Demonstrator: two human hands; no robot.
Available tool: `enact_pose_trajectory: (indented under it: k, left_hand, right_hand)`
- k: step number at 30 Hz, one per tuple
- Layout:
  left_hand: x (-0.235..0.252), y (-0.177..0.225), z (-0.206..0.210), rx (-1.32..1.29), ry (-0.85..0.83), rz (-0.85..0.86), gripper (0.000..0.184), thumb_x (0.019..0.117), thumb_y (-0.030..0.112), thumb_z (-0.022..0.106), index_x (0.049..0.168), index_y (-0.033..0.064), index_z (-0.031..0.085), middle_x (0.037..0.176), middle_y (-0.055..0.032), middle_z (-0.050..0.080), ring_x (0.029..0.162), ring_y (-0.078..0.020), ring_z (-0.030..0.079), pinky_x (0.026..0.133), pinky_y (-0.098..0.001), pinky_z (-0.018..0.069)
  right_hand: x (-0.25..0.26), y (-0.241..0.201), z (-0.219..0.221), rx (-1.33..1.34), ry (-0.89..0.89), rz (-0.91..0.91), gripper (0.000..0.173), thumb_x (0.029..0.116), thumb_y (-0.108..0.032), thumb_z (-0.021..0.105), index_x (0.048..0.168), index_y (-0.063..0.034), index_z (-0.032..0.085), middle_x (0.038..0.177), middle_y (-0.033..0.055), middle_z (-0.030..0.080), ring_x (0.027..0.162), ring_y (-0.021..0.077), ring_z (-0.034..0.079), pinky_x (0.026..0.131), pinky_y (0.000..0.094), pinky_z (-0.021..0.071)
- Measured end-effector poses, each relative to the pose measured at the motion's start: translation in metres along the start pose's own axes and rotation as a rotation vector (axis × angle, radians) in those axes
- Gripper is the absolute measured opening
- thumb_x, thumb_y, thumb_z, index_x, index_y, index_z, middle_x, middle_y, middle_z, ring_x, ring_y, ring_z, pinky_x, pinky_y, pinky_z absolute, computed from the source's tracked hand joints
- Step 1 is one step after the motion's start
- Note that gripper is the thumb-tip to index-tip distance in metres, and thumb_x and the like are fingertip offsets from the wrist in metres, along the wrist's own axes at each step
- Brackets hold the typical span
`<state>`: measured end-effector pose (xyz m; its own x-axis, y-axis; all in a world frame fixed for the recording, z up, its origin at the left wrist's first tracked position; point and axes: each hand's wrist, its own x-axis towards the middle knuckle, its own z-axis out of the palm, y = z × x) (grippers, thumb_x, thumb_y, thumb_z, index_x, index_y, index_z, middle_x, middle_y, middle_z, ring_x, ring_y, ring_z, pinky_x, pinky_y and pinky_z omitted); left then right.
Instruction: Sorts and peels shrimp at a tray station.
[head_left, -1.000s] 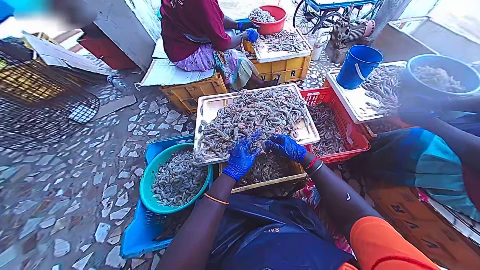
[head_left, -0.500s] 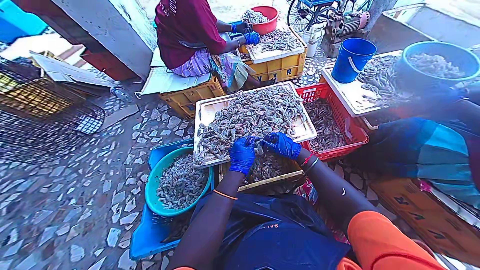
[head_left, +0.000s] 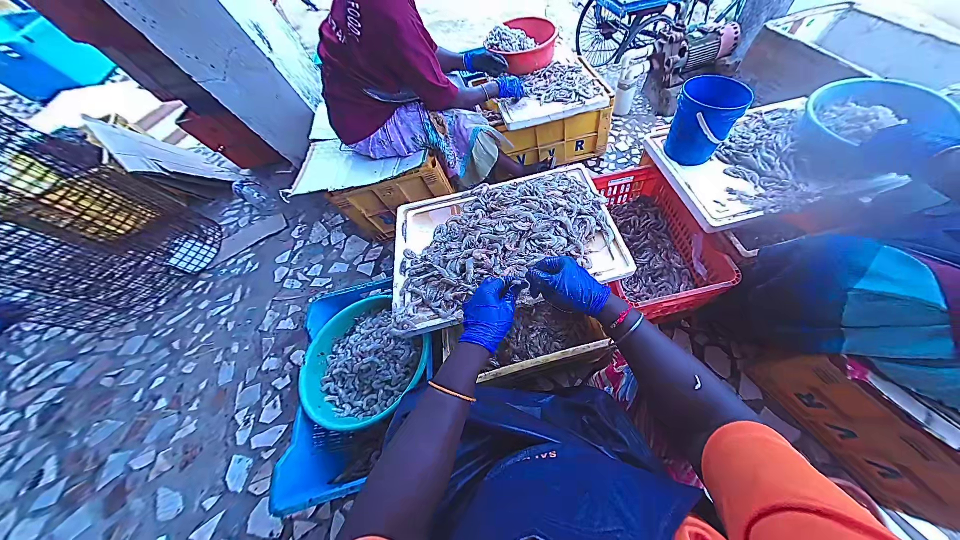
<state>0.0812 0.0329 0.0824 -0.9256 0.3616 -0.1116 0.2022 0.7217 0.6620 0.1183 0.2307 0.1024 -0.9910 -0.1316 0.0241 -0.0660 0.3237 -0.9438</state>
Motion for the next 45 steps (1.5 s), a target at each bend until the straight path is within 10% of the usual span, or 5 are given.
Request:
enact_pose_trajectory:
  k: [4, 10, 21, 36, 45]
  left_hand:
    - [-0.005, -0.011, -0.007, -0.353, 0.005, -0.043, 0.028, 0.1068, 0.020, 0.055, 0.122, -0.0004, 0.067, 0.113, -0.0149, 0.069, 0.103, -0.0189, 0.065, 0.097, -0.0402, 0.0506]
    - [-0.005, 0.001, 0.001, -0.684, -0.010, 0.024, 0.033, 0.1092, 0.015, 0.046, 0.138, 0.0029, 0.058, 0.136, -0.0096, 0.063, 0.122, -0.0130, 0.059, 0.106, -0.0349, 0.0470]
    - [0.006, 0.000, 0.024, -0.723, 0.099, 0.365, 0.043, 0.1063, 0.008, 0.048, 0.149, -0.0007, 0.047, 0.154, -0.0127, 0.048, 0.137, -0.0128, 0.050, 0.116, -0.0308, 0.0414]
    - [0.001, -0.037, -0.003, -1.226, 0.161, 0.058, 0.035, 0.1079, 0.013, 0.046, 0.142, 0.0083, 0.051, 0.148, -0.0064, 0.056, 0.128, -0.0209, 0.059, 0.105, -0.0418, 0.0509]
    - [-0.015, -0.059, -0.054, -1.231, 0.390, 0.051, 0.030, 0.1062, 0.006, 0.049, 0.133, 0.0126, 0.060, 0.108, 0.0039, 0.066, 0.085, -0.0072, 0.063, 0.080, -0.0260, 0.0561]
  right_hand:
    - [-0.011, -0.007, -0.017, 0.098, -0.011, -0.030, 0.035, 0.1080, -0.028, 0.048, 0.090, -0.0062, 0.069, 0.072, 0.0008, 0.066, 0.060, 0.0083, 0.058, 0.061, 0.0269, 0.0510]
    - [0.005, 0.016, -0.002, -0.301, -0.018, -0.049, 0.036, 0.1040, -0.032, 0.059, 0.134, -0.0149, 0.067, 0.132, 0.0097, 0.067, 0.124, 0.0260, 0.061, 0.107, 0.0521, 0.0468]
    - [0.004, 0.005, 0.031, 0.360, 0.156, 0.125, 0.024, 0.1053, -0.027, 0.059, 0.102, -0.0053, 0.068, 0.085, 0.0027, 0.065, 0.075, 0.0083, 0.058, 0.073, 0.0282, 0.0509]
    - [0.018, 0.007, 0.042, 0.622, 0.109, 0.013, 0.021, 0.1071, -0.016, 0.050, 0.098, -0.0064, 0.067, 0.085, 0.0013, 0.068, 0.075, 0.0077, 0.062, 0.073, 0.0249, 0.0551]
    - [0.027, 0.032, 0.038, 0.364, 0.297, 0.285, 0.029, 0.1096, -0.030, 0.050, 0.105, -0.0058, 0.065, 0.078, 0.0019, 0.062, 0.067, 0.0100, 0.057, 0.067, 0.0292, 0.0519]
